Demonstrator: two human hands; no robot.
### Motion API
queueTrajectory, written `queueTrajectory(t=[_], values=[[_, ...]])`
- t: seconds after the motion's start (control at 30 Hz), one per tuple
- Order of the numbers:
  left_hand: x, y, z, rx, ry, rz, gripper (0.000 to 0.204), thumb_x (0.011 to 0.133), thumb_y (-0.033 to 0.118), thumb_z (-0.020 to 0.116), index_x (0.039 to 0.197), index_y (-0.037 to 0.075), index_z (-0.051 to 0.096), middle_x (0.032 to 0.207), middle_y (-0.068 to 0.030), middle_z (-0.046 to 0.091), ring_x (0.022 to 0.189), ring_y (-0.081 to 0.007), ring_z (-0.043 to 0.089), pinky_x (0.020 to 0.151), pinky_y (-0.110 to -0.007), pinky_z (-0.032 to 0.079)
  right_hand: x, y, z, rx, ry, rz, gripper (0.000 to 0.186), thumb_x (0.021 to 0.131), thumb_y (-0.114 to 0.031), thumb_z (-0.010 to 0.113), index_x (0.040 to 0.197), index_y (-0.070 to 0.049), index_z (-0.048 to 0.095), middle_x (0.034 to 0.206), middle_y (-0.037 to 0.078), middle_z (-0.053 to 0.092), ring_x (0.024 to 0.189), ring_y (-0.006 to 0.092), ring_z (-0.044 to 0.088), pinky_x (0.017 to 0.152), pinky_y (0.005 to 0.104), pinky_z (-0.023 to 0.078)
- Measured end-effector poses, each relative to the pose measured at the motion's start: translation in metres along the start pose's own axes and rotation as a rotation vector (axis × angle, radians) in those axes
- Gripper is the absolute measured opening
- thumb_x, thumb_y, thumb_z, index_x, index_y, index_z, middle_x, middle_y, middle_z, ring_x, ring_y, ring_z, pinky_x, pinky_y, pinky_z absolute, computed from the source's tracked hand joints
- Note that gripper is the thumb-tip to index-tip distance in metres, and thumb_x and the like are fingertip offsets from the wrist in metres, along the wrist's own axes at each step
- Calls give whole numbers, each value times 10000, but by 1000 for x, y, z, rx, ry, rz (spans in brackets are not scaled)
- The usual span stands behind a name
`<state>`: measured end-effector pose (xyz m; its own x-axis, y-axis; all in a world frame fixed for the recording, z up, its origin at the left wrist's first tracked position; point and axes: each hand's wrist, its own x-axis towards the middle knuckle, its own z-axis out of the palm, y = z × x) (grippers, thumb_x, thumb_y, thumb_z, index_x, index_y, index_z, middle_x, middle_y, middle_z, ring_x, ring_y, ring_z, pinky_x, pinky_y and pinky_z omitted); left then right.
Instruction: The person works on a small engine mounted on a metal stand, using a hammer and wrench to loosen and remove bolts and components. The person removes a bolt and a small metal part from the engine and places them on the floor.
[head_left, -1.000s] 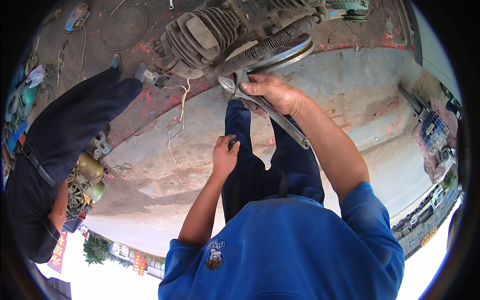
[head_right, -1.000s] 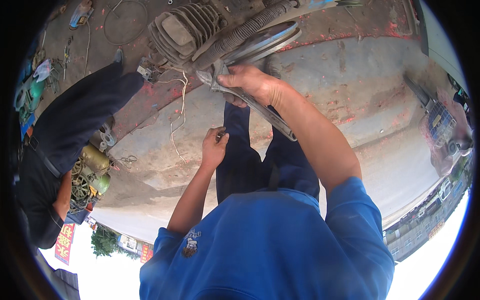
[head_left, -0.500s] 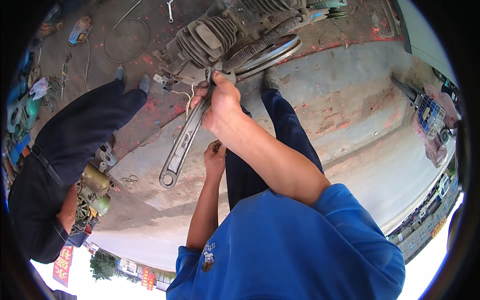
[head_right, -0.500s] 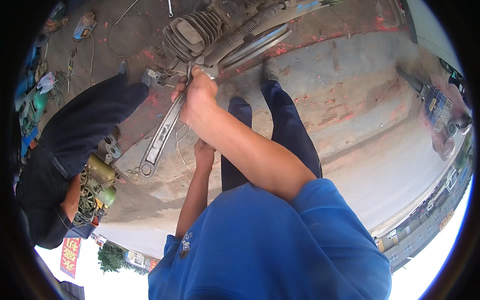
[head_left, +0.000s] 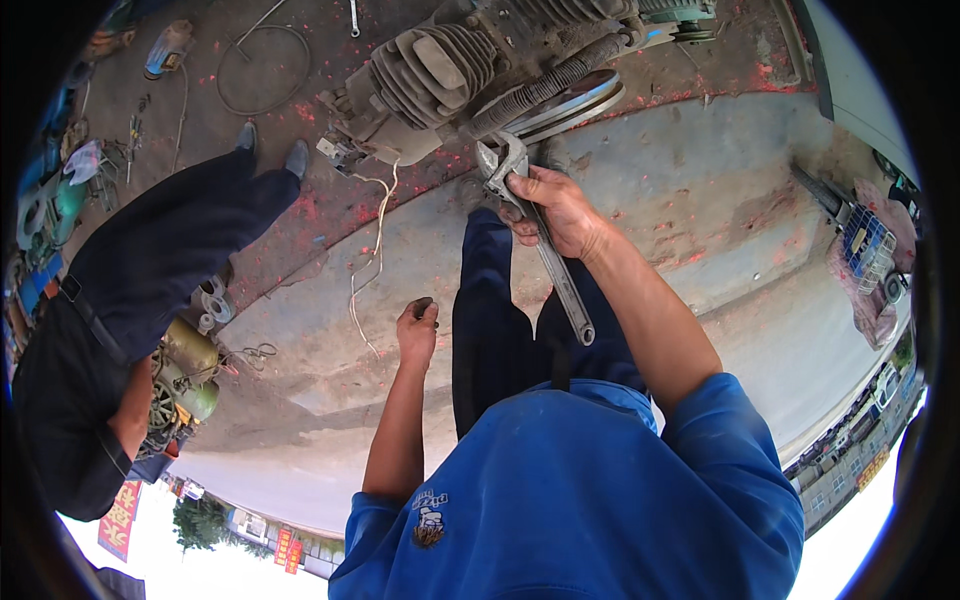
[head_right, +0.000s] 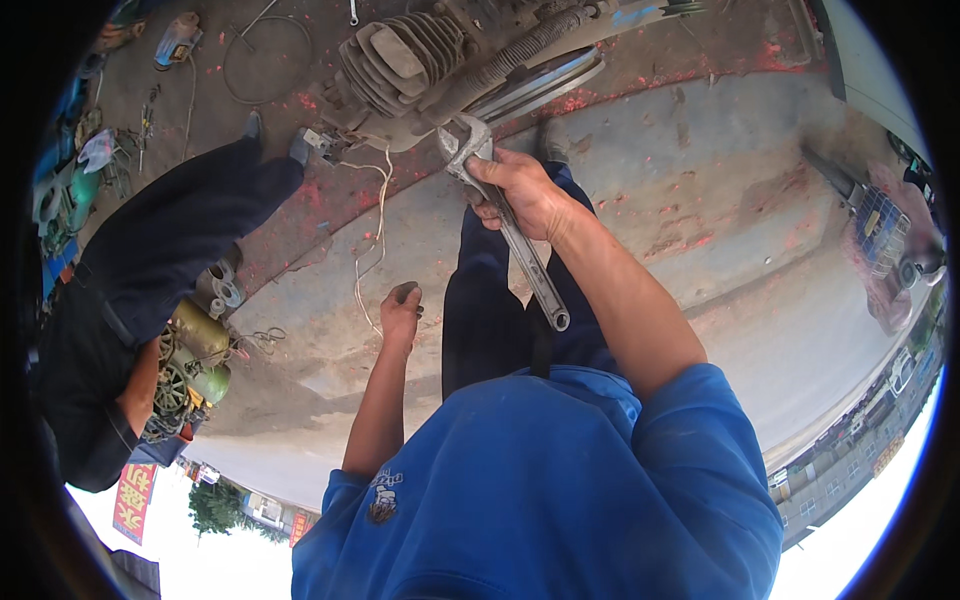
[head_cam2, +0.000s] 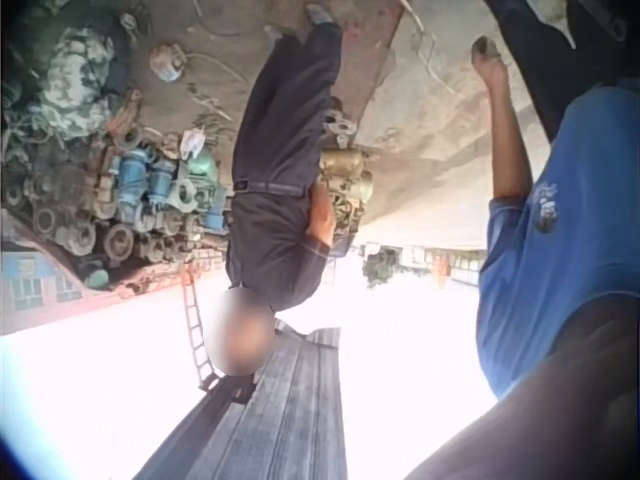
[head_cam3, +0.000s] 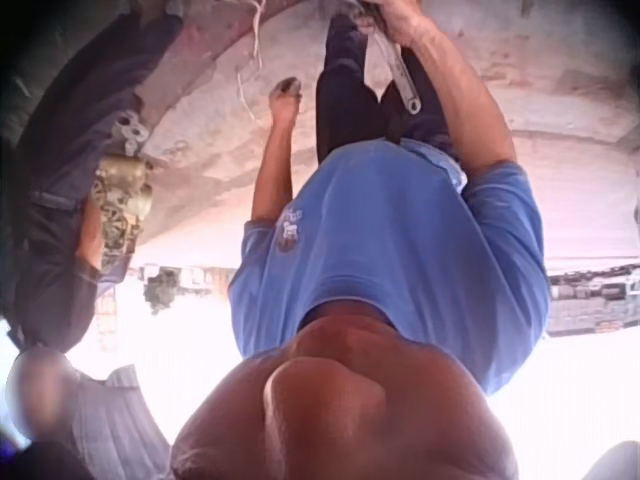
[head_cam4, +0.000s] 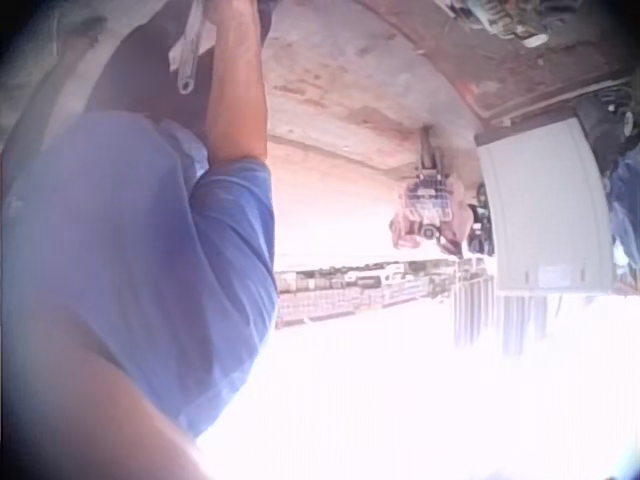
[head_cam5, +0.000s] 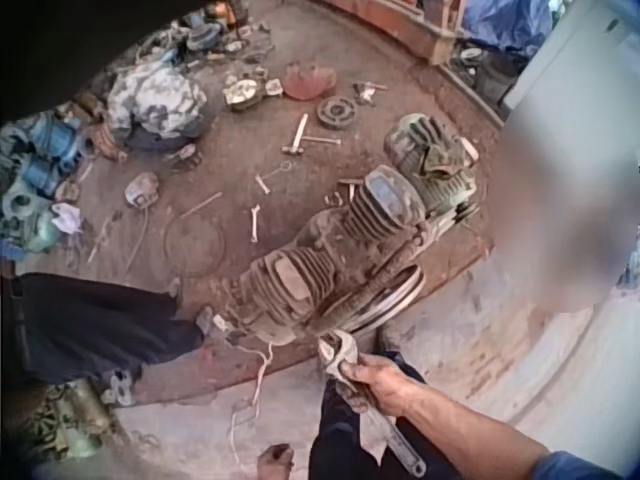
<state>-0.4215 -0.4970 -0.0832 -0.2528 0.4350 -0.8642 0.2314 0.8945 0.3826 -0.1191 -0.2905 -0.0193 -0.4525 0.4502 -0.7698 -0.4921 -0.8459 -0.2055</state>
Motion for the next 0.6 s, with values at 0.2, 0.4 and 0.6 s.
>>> queueTrajectory(t=[0.2, 0.4, 0.6], values=[[-6, -21, 15, 74, -68, -114, 290, 948, 186, 658, 1154, -19, 669, 1011, -93, 706, 819, -161, 643, 725, -304, 545, 20, -16, -24, -70, -190, 85, 321, 975, -372, 660, 1073, -86, 551, 760, 66, 573, 542, 126, 489, 420, 268, 364], [-2, -25, 7, 83, -50, -81, 290, 952, 190, 659, 1147, -24, 675, 1003, -101, 707, 825, -163, 647, 725, -309, 549, 26, -2, -20, 9, -185, 61, 306, 988, -365, 640, 1062, -83, 547, 754, 70, 569, 533, 128, 482, 427, 271, 358], [4, -29, -7, 67, -26, -69, 291, 957, 194, 657, 1144, -29, 676, 974, -94, 704, 807, -157, 646, 713, -304, 543, 32, 6, -27, 102, -276, 30, 283, 968, -302, 637, 1084, -58, 554, 770, 93, 574, 530, 139, 473, 419, 277, 350]])
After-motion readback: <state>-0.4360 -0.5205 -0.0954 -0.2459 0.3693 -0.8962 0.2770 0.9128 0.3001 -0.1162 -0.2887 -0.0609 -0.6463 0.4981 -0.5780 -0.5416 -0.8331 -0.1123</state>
